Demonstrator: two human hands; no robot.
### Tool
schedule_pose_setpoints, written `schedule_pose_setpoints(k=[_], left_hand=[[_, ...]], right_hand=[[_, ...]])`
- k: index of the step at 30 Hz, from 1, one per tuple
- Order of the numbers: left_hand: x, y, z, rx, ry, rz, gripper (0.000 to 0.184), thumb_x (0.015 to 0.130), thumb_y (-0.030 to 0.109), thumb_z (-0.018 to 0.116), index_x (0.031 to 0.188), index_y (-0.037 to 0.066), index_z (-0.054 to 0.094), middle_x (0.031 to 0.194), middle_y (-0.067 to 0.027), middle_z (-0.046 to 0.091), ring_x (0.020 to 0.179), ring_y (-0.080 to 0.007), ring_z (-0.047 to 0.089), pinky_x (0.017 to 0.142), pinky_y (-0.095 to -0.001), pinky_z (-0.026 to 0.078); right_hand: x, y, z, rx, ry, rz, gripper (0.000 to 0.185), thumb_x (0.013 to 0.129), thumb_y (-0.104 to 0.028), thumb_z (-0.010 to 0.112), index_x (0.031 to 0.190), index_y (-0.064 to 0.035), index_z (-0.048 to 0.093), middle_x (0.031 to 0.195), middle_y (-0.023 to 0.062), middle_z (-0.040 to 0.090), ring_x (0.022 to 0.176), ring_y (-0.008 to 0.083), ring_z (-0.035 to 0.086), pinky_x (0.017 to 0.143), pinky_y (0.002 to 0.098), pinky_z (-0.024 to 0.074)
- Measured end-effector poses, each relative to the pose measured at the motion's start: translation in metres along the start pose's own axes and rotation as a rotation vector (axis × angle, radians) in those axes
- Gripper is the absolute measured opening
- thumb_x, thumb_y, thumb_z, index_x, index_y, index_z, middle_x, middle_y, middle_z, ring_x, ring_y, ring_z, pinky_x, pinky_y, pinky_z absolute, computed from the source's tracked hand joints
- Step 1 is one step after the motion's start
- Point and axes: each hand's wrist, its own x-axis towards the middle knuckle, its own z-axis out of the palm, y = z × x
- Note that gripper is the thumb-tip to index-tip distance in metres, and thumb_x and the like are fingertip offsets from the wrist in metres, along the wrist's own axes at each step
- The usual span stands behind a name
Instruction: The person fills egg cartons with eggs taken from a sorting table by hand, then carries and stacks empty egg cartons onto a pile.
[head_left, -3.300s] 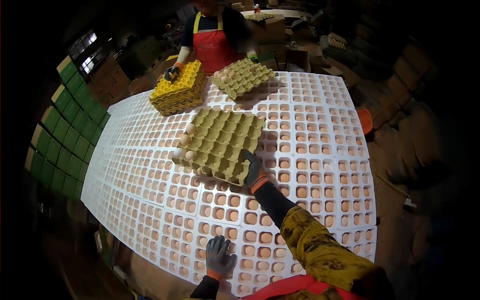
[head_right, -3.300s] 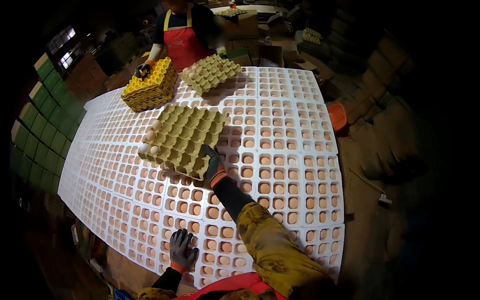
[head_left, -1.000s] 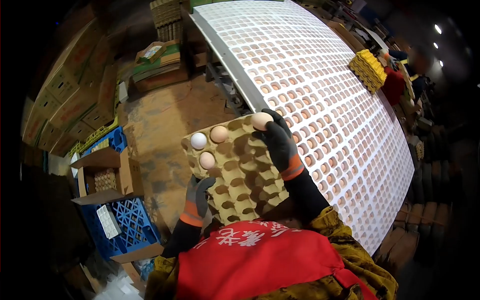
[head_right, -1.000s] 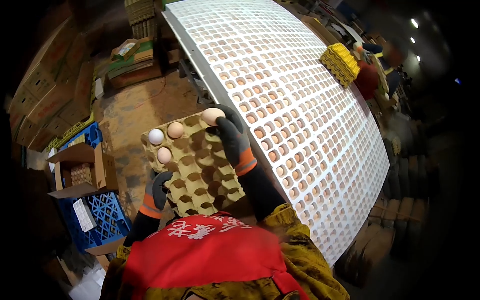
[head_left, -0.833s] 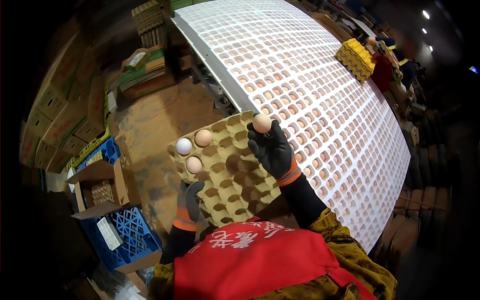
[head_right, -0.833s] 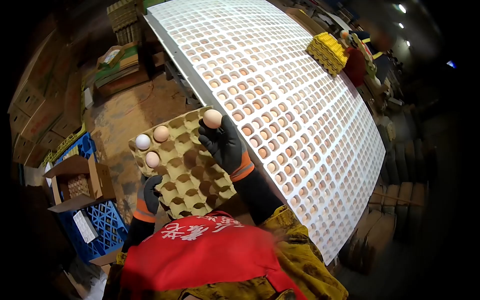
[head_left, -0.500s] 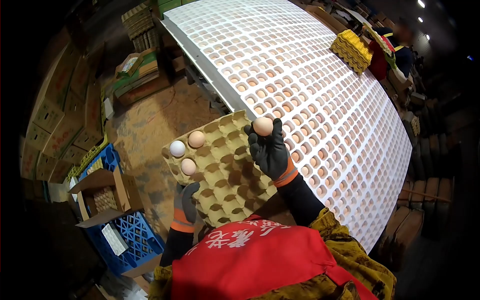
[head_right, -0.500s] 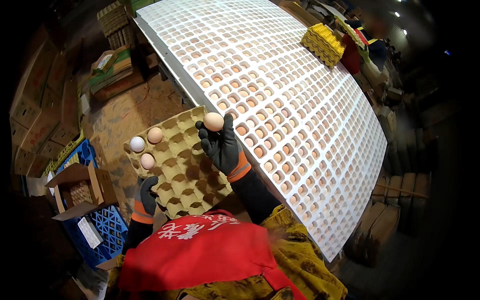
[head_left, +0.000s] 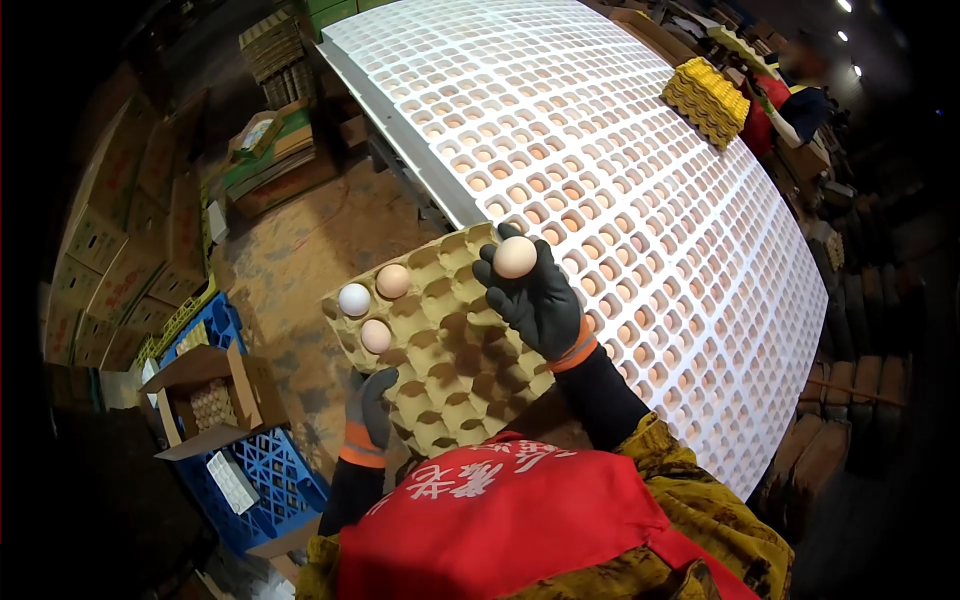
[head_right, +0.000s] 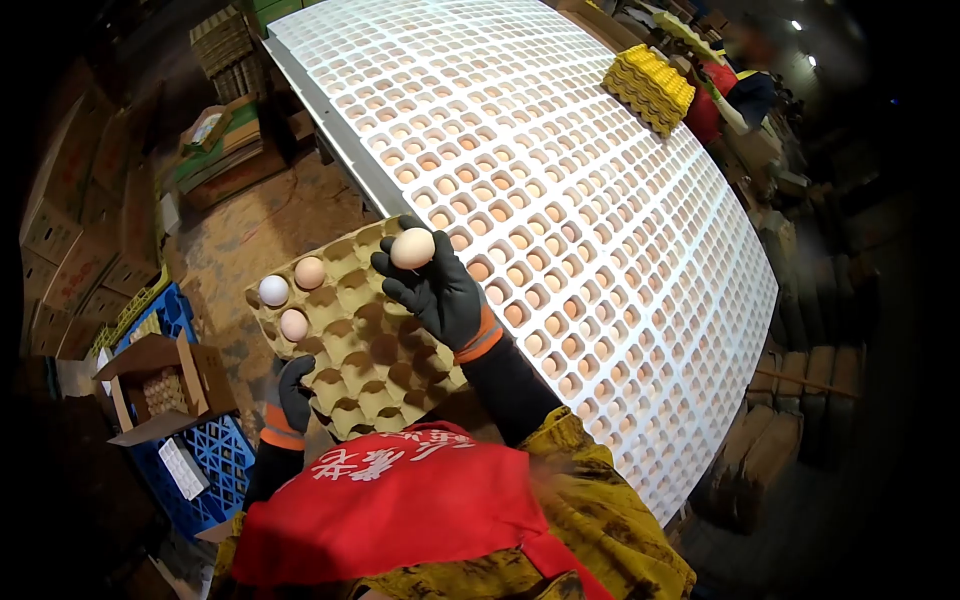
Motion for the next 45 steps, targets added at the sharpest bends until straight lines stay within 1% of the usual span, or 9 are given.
schedule_pose_setpoints(k=[2,7,17,21,23,27,30,42,45], left_hand=[[0.006,-0.010,-0.003,0.068,0.014,0.014,0.035,0.094,0.031,0.057,0.116,0.007,0.071,0.105,0.0010,0.069,0.083,-0.0086,0.058,0.070,-0.0235,0.046],[-0.002,0.012,0.014,0.007,0.012,0.047,0.033,0.095,0.027,0.055,0.116,0.006,0.069,0.107,-0.0002,0.068,0.086,-0.0100,0.059,0.072,-0.0229,0.048],[-0.004,0.023,0.028,-0.019,-0.005,0.141,0.031,0.098,0.025,0.054,0.110,0.000,0.068,0.107,-0.0053,0.067,0.100,-0.0166,0.062,0.086,-0.0296,0.051],[-0.005,0.031,0.033,0.085,-0.006,0.099,0.032,0.098,0.025,0.053,0.112,0.000,0.067,0.107,-0.0056,0.067,0.101,-0.0176,0.062,0.087,-0.0310,0.050],[-0.001,0.021,0.021,0.415,-0.072,0.311,0.025,0.099,0.014,0.051,0.119,0.005,0.064,0.116,-0.0068,0.064,0.107,-0.0195,0.061,0.083,-0.0331,0.054],[0.006,0.011,0.014,0.561,-0.133,0.464,0.031,0.096,0.002,0.051,0.125,0.008,0.060,0.121,-0.0084,0.063,0.108,-0.0208,0.061,0.079,-0.0328,0.055],[0.010,0.011,0.016,0.373,-0.109,0.268,0.035,0.095,-0.001,0.051,0.127,0.009,0.059,0.122,-0.0093,0.063,0.109,-0.0216,0.061,0.079,-0.0336,0.055],[0.023,0.007,0.009,0.465,-0.134,0.486,0.037,0.092,-0.005,0.053,0.126,0.009,0.060,0.123,-0.0099,0.062,0.110,-0.0238,0.061,0.080,-0.0352,0.056],[0.021,0.011,0.007,0.465,-0.107,0.349,0.034,0.094,-0.003,0.053,0.126,0.008,0.060,0.124,-0.0094,0.061,0.111,-0.0236,0.060,0.082,-0.0354,0.056]], right_hand=[[-0.003,-0.003,0.026,-0.220,0.126,-0.061,0.057,0.106,-0.044,0.041,0.150,-0.0080,0.035,0.123,0.0116,0.059,0.114,0.0238,0.061,0.092,0.0354,0.0566],[0.001,-0.002,0.028,-0.940,0.198,-0.248,0.080,0.078,-0.013,0.084,0.145,-0.0018,0.043,0.129,0.0087,0.059,0.114,0.0183,0.059,0.093,0.0342,0.0521],[-0.001,-0.002,0.010,-1.275,0.152,-0.549,0.073,0.070,-0.019,0.090,0.132,-0.0004,0.056,0.126,0.0113,0.062,0.109,0.0191,0.062,0.091,0.0341,0.0544],[-0.003,-0.007,0.005,-1.096,0.185,-0.498,0.062,0.073,-0.017,0.088,0.125,-0.0003,0.058,0.119,0.0103,0.063,0.104,0.0195,0.064,0.089,0.0340,0.0557],[-0.006,-0.012,0.009,-0.810,0.240,-0.316,0.056,0.078,-0.017,0.085,0.124,-0.0004,0.057,0.115,0.0099,0.063,0.101,0.0198,0.065,0.087,0.0341,0.0564],[-0.005,-0.019,0.000,-0.125,0.169,-0.099,0.059,0.102,-0.051,0.046,0.133,-0.0014,0.049,0.117,0.0160,0.064,0.097,0.0232,0.068,0.075,0.0293,0.0612],[-0.006,-0.025,-0.009,0.261,0.023,0.019,0.059,0.102,-0.051,0.043,0.139,-0.0047,0.046,0.121,0.0161,0.064,0.099,0.0229,0.068,0.073,0.0288,0.0614],[0.001,-0.016,-0.010,0.209,0.080,0.009,0.056,0.105,-0.049,0.038,0.143,-0.0096,0.044,0.117,0.0111,0.064,0.090,0.0151,0.064,0.069,0.0250,0.0594],[0.003,-0.015,-0.008,0.206,0.124,0.018,0.056,0.105,-0.049,0.038,0.143,-0.0095,0.044,0.114,0.0106,0.063,0.088,0.0148,0.063,0.070,0.0252,0.0596]])
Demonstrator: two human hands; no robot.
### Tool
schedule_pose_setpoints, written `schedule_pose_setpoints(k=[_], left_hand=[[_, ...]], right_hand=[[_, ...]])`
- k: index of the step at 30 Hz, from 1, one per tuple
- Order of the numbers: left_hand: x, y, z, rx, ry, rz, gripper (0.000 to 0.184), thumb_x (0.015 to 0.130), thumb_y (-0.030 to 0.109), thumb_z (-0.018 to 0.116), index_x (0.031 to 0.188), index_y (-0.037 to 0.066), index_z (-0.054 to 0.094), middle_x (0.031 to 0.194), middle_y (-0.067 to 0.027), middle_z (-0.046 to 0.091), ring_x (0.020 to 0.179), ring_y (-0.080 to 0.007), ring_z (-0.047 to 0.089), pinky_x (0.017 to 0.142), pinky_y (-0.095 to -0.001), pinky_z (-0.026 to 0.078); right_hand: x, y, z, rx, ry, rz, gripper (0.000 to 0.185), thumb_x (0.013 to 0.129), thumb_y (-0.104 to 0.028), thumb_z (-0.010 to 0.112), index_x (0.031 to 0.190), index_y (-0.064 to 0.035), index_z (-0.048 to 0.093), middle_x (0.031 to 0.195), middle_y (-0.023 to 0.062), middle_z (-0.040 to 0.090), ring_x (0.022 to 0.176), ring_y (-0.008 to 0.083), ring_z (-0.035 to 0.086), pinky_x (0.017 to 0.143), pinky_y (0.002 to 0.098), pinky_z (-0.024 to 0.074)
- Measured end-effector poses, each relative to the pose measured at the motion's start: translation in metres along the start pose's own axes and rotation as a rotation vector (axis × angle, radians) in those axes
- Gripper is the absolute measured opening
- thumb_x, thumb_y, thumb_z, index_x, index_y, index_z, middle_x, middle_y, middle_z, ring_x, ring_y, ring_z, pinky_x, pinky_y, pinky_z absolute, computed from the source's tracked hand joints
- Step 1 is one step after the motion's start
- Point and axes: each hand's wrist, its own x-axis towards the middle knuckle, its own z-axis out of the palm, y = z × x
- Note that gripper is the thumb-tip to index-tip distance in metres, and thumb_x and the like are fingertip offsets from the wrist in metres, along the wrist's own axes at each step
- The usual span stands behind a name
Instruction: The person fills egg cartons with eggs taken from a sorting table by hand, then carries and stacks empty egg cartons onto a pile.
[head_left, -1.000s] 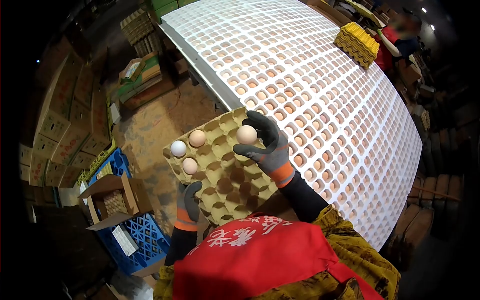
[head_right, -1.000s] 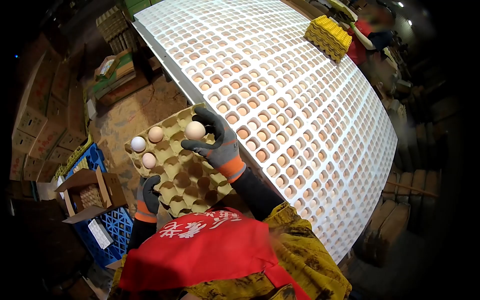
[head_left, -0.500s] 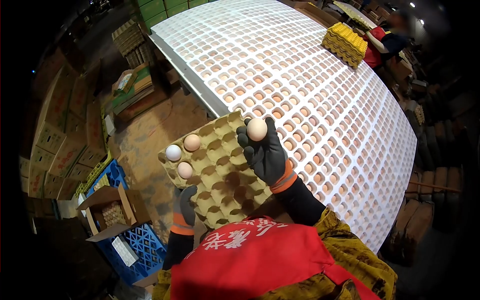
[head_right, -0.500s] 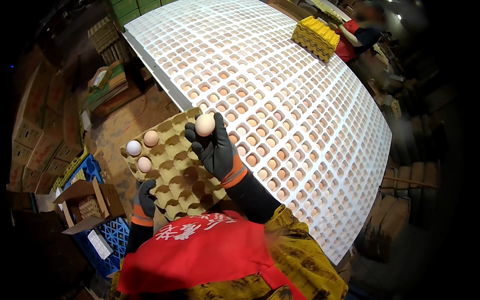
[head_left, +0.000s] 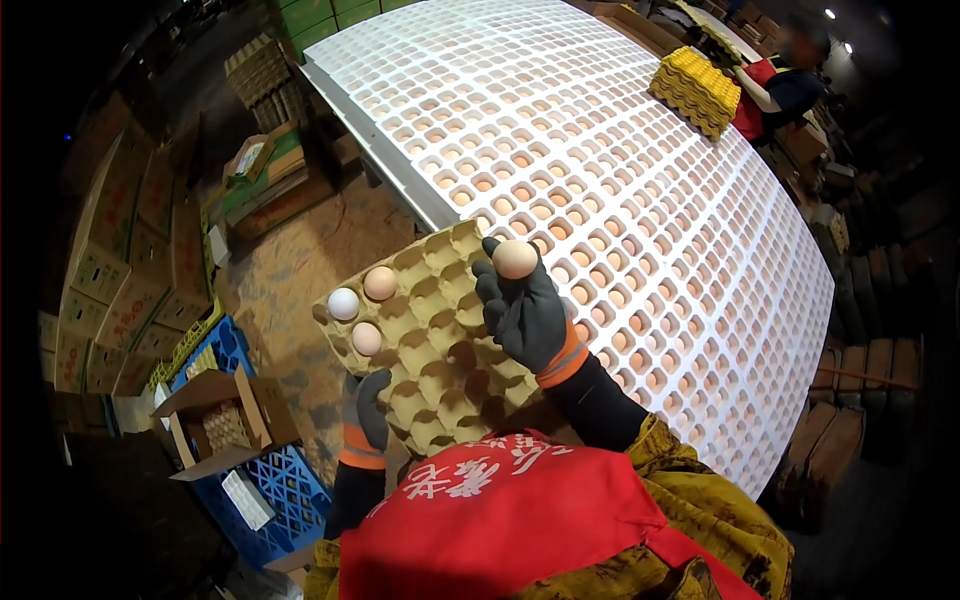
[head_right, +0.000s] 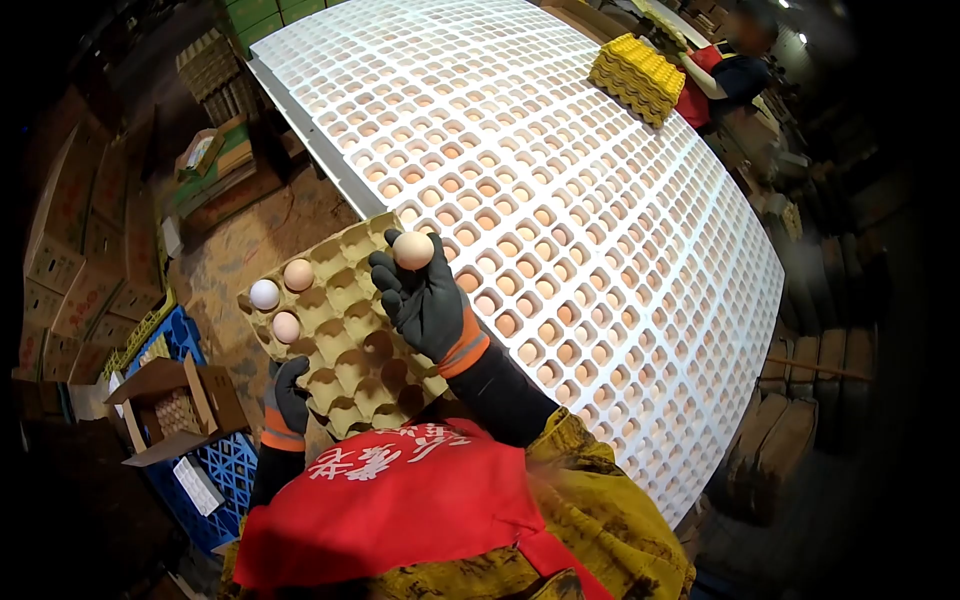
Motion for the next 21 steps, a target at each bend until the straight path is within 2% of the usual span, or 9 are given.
schedule_pose_setpoints(k=[3,6,9,12,14,17,21], left_hand=[[0.002,-0.005,0.000,-0.062,0.029,-0.002,0.031,0.096,0.002,0.052,0.125,0.009,0.060,0.124,-0.0087,0.061,0.112,-0.0228,0.060,0.083,-0.0355,0.055],[0.003,-0.001,0.001,-0.155,0.053,-0.116,0.028,0.099,0.008,0.052,0.124,0.009,0.062,0.122,-0.0084,0.061,0.112,-0.0219,0.059,0.084,-0.0356,0.055],[0.008,0.003,0.000,-0.390,0.090,-0.301,0.026,0.099,0.010,0.052,0.123,0.010,0.063,0.122,-0.0081,0.062,0.113,-0.0221,0.059,0.085,-0.0362,0.055],[0.008,0.014,0.000,-0.187,0.108,-0.280,0.026,0.099,0.010,0.053,0.123,0.009,0.063,0.122,-0.0077,0.062,0.113,-0.0229,0.059,0.085,-0.0363,0.055],[0.006,0.013,-0.001,-0.202,0.099,-0.250,0.026,0.099,0.009,0.052,0.123,0.009,0.063,0.122,-0.0079,0.062,0.112,-0.0235,0.060,0.085,-0.0362,0.055],[0.004,0.000,0.002,-0.195,0.084,-0.142,0.027,0.099,0.009,0.051,0.124,0.009,0.062,0.122,-0.0085,0.061,0.110,-0.0241,0.061,0.082,-0.0357,0.055],[0.002,0.002,0.001,-0.121,0.074,-0.105,0.029,0.098,0.008,0.050,0.124,0.010,0.061,0.123,-0.0094,0.061,0.108,-0.0244,0.062,0.078,-0.0358,0.056]], right_hand=[[0.004,0.000,-0.001,0.037,-0.042,0.034,0.056,0.104,-0.050,0.039,0.143,-0.0098,0.045,0.111,0.0094,0.063,0.086,0.0143,0.063,0.068,0.0250,0.0588],[0.003,0.000,-0.002,0.045,-0.115,0.078,0.057,0.104,-0.052,0.039,0.142,-0.0103,0.046,0.105,0.0076,0.064,0.084,0.0135,0.063,0.064,0.0242,0.0566],[0.004,0.001,0.000,-0.025,-0.127,0.066,0.058,0.103,-0.055,0.040,0.138,-0.0105,0.049,0.099,0.0063,0.065,0.080,0.0126,0.064,0.060,0.0237,0.0544],[0.008,0.003,0.002,-0.032,-0.066,0.075,0.057,0.102,-0.057,0.041,0.132,-0.0104,0.054,0.093,0.0061,0.066,0.076,0.0126,0.064,0.059,0.0238,0.0539],[0.008,0.003,0.003,-0.025,-0.032,0.086,0.055,0.101,-0.058,0.043,0.124,-0.0103,0.058,0.092,0.0065,0.066,0.074,0.0131,0.064,0.059,0.0238,0.0541],[0.007,0.007,-0.002,-0.045,-0.056,0.070,0.053,0.102,-0.054,0.043,0.127,-0.0097,0.055,0.096,0.0056,0.068,0.077,0.0123,0.068,0.058,0.0236,0.0558],[0.006,0.010,-0.004,-0.072,0.000,0.056,0.052,0.101,-0.055,0.045,0.124,-0.0095,0.056,0.095,0.0058,0.067,0.075,0.0120,0.067,0.057,0.0224,0.0552]])
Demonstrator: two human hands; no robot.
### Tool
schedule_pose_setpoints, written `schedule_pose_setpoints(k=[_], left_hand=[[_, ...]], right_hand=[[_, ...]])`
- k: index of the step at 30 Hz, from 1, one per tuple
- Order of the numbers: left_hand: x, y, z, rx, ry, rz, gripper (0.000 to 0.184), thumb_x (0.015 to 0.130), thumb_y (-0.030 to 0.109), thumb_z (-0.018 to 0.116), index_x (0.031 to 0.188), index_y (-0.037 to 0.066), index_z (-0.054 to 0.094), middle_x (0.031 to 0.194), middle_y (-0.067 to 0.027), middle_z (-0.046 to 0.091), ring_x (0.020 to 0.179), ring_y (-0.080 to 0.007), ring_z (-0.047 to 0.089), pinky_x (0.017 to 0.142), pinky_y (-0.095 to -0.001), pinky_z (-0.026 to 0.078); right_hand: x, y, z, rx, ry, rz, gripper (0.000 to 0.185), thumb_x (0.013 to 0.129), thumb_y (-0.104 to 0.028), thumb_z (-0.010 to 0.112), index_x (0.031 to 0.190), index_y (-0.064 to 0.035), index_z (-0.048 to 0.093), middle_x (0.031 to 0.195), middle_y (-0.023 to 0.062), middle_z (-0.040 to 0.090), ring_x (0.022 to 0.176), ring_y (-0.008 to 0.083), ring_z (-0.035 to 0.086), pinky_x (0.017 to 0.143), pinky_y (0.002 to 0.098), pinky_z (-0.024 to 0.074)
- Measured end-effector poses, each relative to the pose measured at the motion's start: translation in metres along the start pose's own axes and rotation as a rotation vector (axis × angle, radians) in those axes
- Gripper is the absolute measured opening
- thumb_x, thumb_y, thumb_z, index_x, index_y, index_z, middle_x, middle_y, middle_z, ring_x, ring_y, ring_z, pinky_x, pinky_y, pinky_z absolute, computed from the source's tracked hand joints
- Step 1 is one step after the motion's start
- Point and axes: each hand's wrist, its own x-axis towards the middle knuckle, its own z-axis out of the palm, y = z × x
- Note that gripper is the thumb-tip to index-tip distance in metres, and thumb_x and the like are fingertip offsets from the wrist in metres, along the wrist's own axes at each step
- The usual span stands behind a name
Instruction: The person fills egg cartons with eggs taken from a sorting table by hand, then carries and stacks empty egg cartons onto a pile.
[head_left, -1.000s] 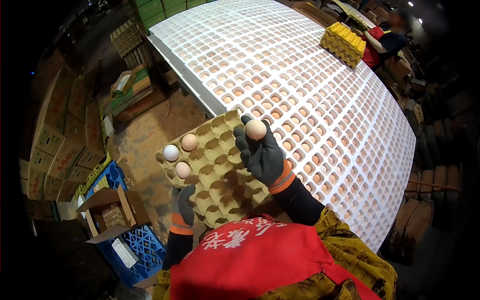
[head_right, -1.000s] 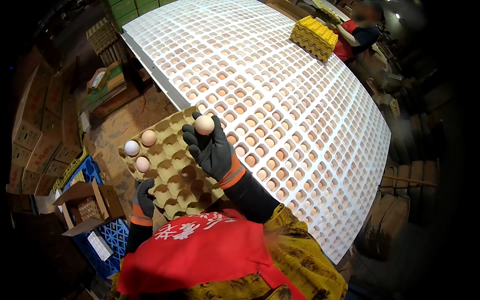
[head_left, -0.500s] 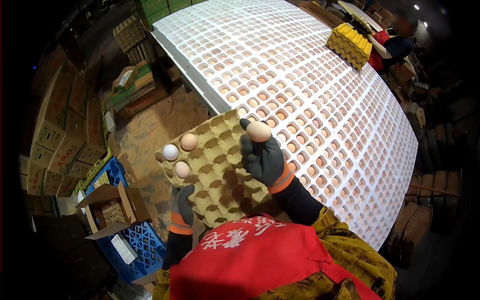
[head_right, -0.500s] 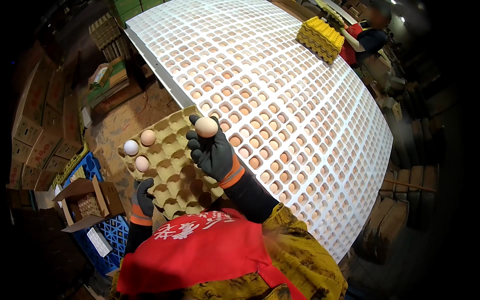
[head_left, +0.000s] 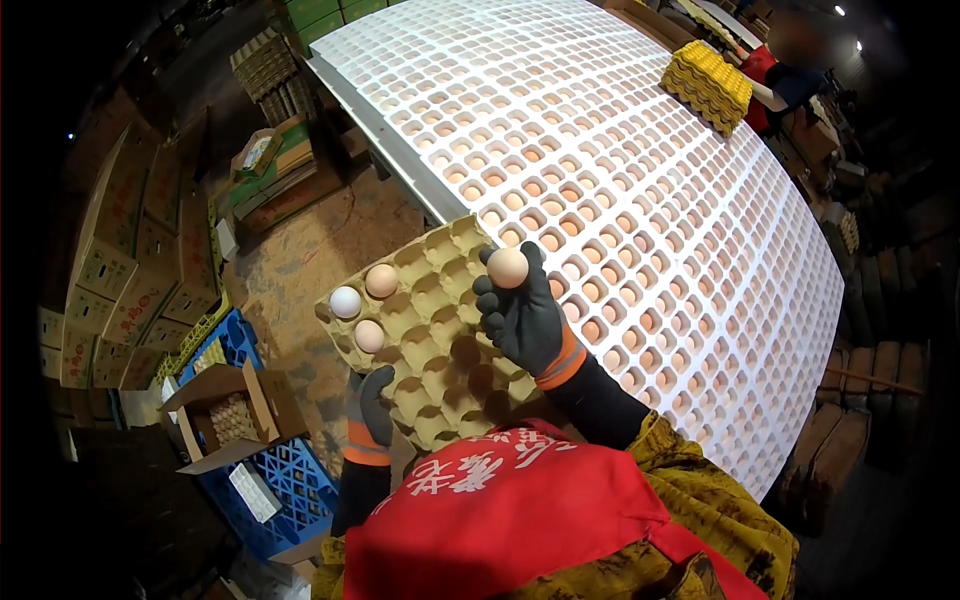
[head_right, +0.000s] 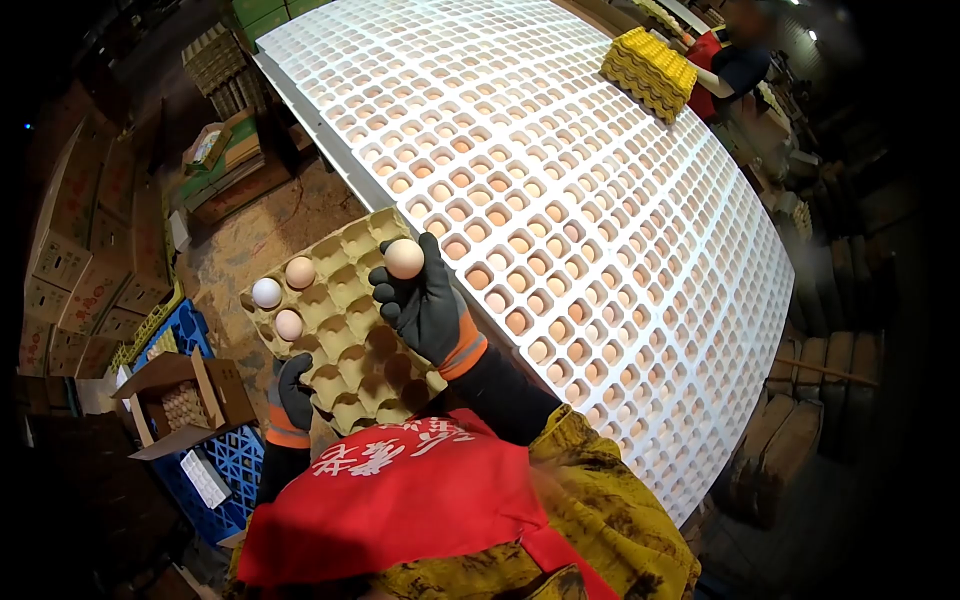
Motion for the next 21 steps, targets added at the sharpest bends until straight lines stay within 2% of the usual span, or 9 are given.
schedule_pose_setpoints(k=[5,9,12,13,16,19,21], left_hand=[[-0.001,0.008,0.004,0.037,0.011,0.019,0.026,0.099,0.010,0.050,0.122,0.010,0.063,0.122,-0.0084,0.061,0.107,-0.0235,0.062,0.076,-0.0359,0.055],[-0.002,0.029,0.021,-0.212,0.126,-0.083,0.028,0.095,0.028,0.058,0.110,0.008,0.071,0.105,-0.0001,0.067,0.092,-0.0113,0.062,0.075,-0.0244,0.049],[-0.005,0.040,0.024,-0.320,0.125,-0.223,0.027,0.096,0.025,0.057,0.110,0.006,0.071,0.106,-0.0014,0.068,0.097,-0.0116,0.061,0.082,-0.0260,0.049],[-0.004,0.028,0.024,-0.307,0.135,-0.192,0.028,0.097,0.022,0.055,0.112,0.004,0.071,0.108,-0.0029,0.068,0.101,-0.0128,0.061,0.087,-0.0277,0.049],[-0.008,0.027,0.024,-0.231,0.114,-0.155,0.029,0.098,0.020,0.053,0.114,0.003,0.070,0.110,-0.0036,0.069,0.102,-0.0145,0.062,0.088,-0.0276,0.049],[-0.010,0.026,0.024,-0.129,0.104,-0.115,0.030,0.098,0.019,0.052,0.116,0.001,0.069,0.112,-0.0052,0.069,0.104,-0.0159,0.063,0.090,-0.0279,0.049],[-0.011,0.033,0.027,-0.259,0.103,-0.180,0.031,0.098,0.019,0.052,0.117,0.000,0.068,0.114,-0.0067,0.069,0.106,-0.0166,0.063,0.093,-0.0292,0.048]], right_hand=[[-0.001,0.001,0.001,-0.035,0.016,-0.016,0.052,0.101,-0.055,0.045,0.122,-0.0089,0.056,0.094,0.0065,0.066,0.074,0.0119,0.065,0.057,0.0225,0.0553],[-0.001,0.000,-0.007,-0.043,0.037,-0.021,0.052,0.101,-0.054,0.045,0.122,-0.0081,0.057,0.098,0.0091,0.065,0.078,0.0139,0.065,0.059,0.0244,0.0571],[0.000,0.000,-0.011,-0.048,0.034,-0.010,0.051,0.102,-0.052,0.044,0.123,-0.0071,0.057,0.101,0.0120,0.065,0.082,0.0160,0.065,0.063,0.0245,0.0584],[-0.001,-0.001,-0.015,-0.075,0.028,-0.006,0.049,0.102,-0.049,0.046,0.124,-0.0066,0.056,0.106,0.0126,0.065,0.089,0.0170,0.066,0.067,0.0259,0.0597],[0.000,0.000,-0.017,-0.105,0.073,-0.022,0.046,0.103,-0.046,0.048,0.128,-0.0077,0.054,0.112,0.0132,0.064,0.096,0.0180,0.067,0.074,0.0278,0.0610],[-0.004,0.001,-0.010,-0.278,0.059,-0.094,0.043,0.103,-0.042,0.049,0.132,-0.0090,0.052,0.120,0.0138,0.063,0.104,0.0181,0.066,0.082,0.0281,0.0606],[-0.004,0.000,-0.012,-0.287,0.076,-0.072,0.042,0.103,-0.040,0.049,0.133,-0.0099,0.051,0.123,0.0149,0.062,0.108,0.0200,0.065,0.087,0.0301,0.0594]])
